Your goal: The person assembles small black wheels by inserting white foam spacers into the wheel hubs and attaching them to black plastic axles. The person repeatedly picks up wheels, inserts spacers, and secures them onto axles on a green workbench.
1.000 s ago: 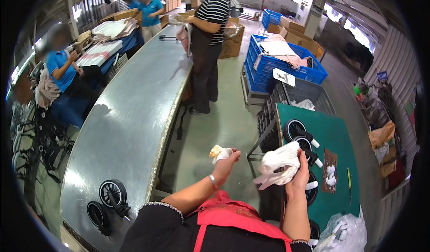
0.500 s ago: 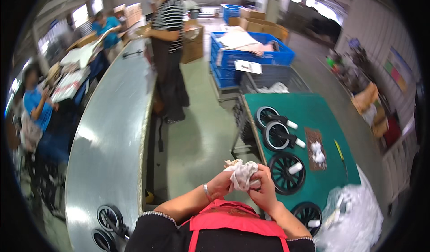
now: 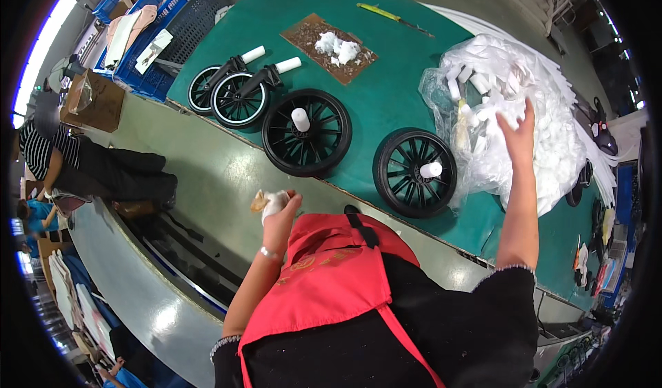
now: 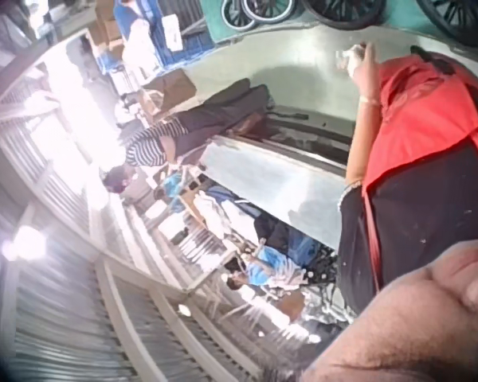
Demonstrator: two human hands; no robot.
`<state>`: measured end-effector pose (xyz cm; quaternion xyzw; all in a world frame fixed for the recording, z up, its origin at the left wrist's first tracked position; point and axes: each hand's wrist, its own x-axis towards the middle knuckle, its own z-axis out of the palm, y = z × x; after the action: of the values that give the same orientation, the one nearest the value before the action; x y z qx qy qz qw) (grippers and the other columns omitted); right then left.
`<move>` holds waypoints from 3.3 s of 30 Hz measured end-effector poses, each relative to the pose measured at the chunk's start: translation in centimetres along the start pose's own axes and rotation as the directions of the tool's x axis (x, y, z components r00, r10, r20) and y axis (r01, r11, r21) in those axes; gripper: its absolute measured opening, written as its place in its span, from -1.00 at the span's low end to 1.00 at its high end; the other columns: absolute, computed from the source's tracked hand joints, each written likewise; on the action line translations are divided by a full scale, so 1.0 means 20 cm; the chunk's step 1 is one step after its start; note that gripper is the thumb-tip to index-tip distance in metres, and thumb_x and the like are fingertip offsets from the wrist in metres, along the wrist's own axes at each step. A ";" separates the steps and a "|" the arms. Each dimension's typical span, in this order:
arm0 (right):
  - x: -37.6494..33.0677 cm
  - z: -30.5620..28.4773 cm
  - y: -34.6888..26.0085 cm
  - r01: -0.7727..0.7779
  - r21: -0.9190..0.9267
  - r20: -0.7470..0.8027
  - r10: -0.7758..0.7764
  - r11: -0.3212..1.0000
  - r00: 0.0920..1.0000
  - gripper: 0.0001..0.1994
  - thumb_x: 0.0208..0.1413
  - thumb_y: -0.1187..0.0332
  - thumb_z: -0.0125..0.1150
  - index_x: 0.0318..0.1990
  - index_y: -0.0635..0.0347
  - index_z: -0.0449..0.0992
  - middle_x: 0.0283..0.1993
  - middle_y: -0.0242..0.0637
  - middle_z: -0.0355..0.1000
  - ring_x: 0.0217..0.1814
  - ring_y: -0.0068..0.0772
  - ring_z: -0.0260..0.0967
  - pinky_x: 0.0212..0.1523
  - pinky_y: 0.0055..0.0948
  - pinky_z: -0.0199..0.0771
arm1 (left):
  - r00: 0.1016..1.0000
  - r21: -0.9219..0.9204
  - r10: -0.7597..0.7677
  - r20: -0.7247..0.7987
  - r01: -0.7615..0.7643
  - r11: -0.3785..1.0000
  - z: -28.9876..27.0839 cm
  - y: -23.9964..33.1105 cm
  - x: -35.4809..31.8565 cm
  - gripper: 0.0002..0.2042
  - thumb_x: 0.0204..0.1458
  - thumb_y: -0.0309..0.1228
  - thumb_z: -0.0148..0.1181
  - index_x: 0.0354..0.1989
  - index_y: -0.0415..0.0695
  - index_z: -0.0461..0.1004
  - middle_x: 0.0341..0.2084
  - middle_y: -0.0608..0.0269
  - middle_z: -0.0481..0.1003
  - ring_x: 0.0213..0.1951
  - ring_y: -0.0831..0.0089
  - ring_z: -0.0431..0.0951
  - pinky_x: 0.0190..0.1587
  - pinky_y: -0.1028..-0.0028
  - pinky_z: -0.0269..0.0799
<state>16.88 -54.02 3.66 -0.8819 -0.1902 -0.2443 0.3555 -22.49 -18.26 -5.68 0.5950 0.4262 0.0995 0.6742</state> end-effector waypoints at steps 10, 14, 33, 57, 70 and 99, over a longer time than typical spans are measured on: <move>-0.97 0.02 -0.18 -0.571 -0.298 0.586 0.618 0.765 0.523 -0.27 -0.10 0.02 0.44 0.11 0.32 0.26 -0.22 -0.17 0.48 -0.27 -0.23 0.50 -0.20 -0.32 0.47 | 0.848 -0.164 -0.304 -0.435 0.258 0.952 0.04 -0.23 0.67 -0.70 -0.19 -0.22 0.39 -0.42 -0.13 0.44 -0.62 0.35 0.42 -0.68 0.50 0.34 -0.64 0.50 0.20; -1.11 0.17 -0.06 -0.713 -0.155 0.548 0.660 0.684 0.513 -0.25 -0.13 0.16 0.45 0.13 0.42 0.20 -0.05 -0.03 0.47 -0.02 -0.17 0.46 0.04 -0.33 0.38 | 0.823 -0.619 -0.538 -0.182 0.329 0.713 0.01 -0.17 0.63 -0.88 -0.17 -0.50 0.19 -0.54 -0.13 0.34 -0.64 0.32 0.38 -0.63 0.36 0.39 -0.58 0.39 0.32; -1.18 0.20 -0.14 -0.875 0.378 0.643 0.765 -0.303 0.013 -0.76 -0.21 0.46 0.23 -0.33 0.24 0.35 -0.30 -0.26 0.37 -0.30 -0.22 0.38 -0.18 -0.20 0.49 | 0.935 -0.720 -0.155 -0.320 -0.134 0.681 -0.56 0.11 0.09 -0.72 -0.06 -0.56 0.16 -0.12 -0.27 0.40 -0.41 0.17 0.49 -0.35 0.31 0.56 -0.21 0.39 0.48; -1.03 0.10 -1.49 -0.764 0.600 0.555 0.564 0.238 0.612 -0.70 -0.04 0.48 0.26 -0.11 0.17 0.40 -0.38 -0.39 0.40 -0.43 -0.55 0.32 -0.06 -0.36 0.45 | 0.924 -0.648 -0.144 -0.353 -0.130 0.751 -0.77 0.28 0.24 -0.83 -0.12 -0.49 0.25 -0.33 -0.20 0.46 -0.52 0.29 0.48 -0.48 0.46 0.50 -0.44 0.50 0.38; -0.95 0.66 -2.25 0.416 0.614 0.318 -0.692 0.671 0.648 -0.27 -0.26 0.32 0.45 0.21 0.15 0.37 -0.42 -0.26 0.41 -0.50 -0.23 0.40 -0.46 -0.35 0.42 | 0.956 -0.793 -0.185 -0.226 -0.071 0.605 -0.73 0.31 0.29 -0.89 0.00 -0.41 0.23 -0.35 -0.18 0.52 -0.49 0.29 0.54 -0.49 0.51 0.55 -0.44 0.52 0.46; -0.32 1.64 -2.80 0.489 0.613 0.311 -0.758 0.621 0.573 -0.29 -0.08 0.21 0.39 0.27 0.15 0.29 -0.45 -0.24 0.36 -0.51 -0.23 0.41 -0.52 -0.35 0.41 | 0.995 -0.894 -0.053 -0.087 -0.054 0.445 -1.11 0.89 1.36 -0.84 0.11 -0.30 0.18 -0.28 -0.12 0.49 -0.46 0.28 0.46 -0.43 0.46 0.49 -0.35 0.48 0.48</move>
<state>-7.06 6.29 9.36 -0.6688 -0.6431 -0.0433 0.3705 -14.32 19.96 -0.74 0.1448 0.3434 0.3393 0.8637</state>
